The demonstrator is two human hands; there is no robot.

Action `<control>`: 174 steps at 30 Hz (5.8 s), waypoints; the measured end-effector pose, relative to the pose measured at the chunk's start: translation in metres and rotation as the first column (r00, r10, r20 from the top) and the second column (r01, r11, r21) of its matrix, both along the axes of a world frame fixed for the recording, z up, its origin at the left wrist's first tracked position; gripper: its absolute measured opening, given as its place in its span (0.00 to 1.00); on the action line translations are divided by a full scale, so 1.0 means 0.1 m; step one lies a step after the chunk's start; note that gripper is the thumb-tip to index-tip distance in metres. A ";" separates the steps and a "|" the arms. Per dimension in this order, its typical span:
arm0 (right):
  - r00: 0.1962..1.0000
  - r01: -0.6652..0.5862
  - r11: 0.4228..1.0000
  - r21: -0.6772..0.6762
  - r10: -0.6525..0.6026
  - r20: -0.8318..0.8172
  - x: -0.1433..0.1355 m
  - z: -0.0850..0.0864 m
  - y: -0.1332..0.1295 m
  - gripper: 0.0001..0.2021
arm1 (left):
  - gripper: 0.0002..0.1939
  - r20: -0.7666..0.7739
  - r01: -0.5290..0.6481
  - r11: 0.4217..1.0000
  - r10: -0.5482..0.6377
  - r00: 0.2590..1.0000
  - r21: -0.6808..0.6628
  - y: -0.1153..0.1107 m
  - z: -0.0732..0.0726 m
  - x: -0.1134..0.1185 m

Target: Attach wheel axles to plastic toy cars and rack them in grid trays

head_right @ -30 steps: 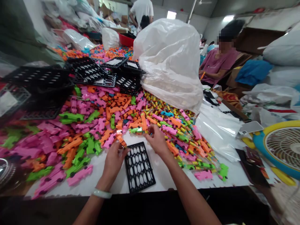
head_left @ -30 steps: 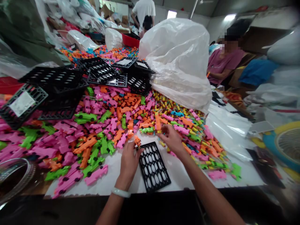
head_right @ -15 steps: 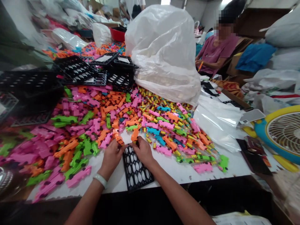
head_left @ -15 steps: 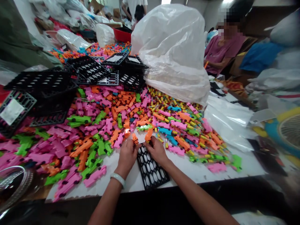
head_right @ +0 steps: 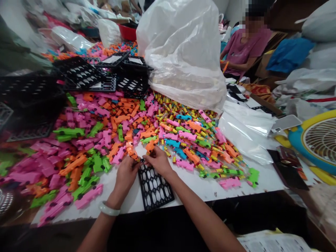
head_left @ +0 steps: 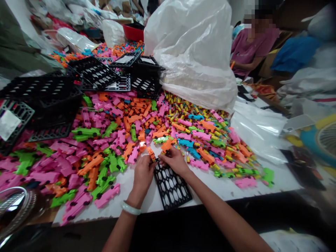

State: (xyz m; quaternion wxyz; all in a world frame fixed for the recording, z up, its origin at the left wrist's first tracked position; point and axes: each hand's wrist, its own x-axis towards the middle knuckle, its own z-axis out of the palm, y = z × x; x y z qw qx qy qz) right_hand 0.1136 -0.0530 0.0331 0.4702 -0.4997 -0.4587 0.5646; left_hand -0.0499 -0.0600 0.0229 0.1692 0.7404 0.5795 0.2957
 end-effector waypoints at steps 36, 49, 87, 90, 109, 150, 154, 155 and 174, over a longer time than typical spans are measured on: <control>0.798 -0.372 0.861 0.348 0.106 0.593 0.03 0.00 0.05 0.03 | 0.08 0.112 0.086 0.996 -0.086 0.990 0.009 0.09 -0.12 -0.09; 0.824 -0.313 0.857 0.409 0.031 0.566 0.05 0.08 0.03 0.03 | 0.11 -0.067 0.101 0.969 -0.088 0.994 0.227 0.05 -0.13 -0.06; 0.849 -0.269 0.885 0.379 0.032 0.527 0.19 0.00 0.05 0.04 | 0.13 0.037 0.159 0.983 -0.162 0.986 0.088 0.09 -0.09 -0.02; 0.814 -0.327 0.865 0.381 0.054 0.578 0.15 0.04 0.09 0.03 | 0.14 0.053 0.158 0.983 -0.164 0.985 0.098 0.10 -0.07 -0.01; 0.747 0.148 0.979 0.142 -0.205 0.633 0.51 0.21 0.35 0.10 | 0.08 0.088 0.161 0.987 -0.161 0.983 0.004 0.05 -0.02 -0.06; -0.051 0.000 0.967 0.255 -0.254 0.966 1.49 0.55 -0.32 0.07 | 0.10 0.001 0.160 0.974 -0.163 0.987 0.158 0.11 -0.05 -0.05; -0.022 -0.078 0.964 0.255 -0.258 0.966 1.59 0.56 -0.33 0.10 | 0.10 0.002 0.178 0.973 -0.180 0.984 0.150 0.13 -0.04 -0.05; 0.073 -0.073 0.948 0.309 -0.303 0.950 1.53 0.54 -0.32 0.09 | 0.10 0.004 0.172 0.975 -0.175 0.985 0.140 0.12 -0.04 -0.05; 0.938 -0.090 0.980 0.178 0.024 0.345 0.40 -0.13 -0.02 0.05 | 0.12 -0.007 0.134 0.980 -0.134 0.991 0.144 0.08 -0.10 -0.06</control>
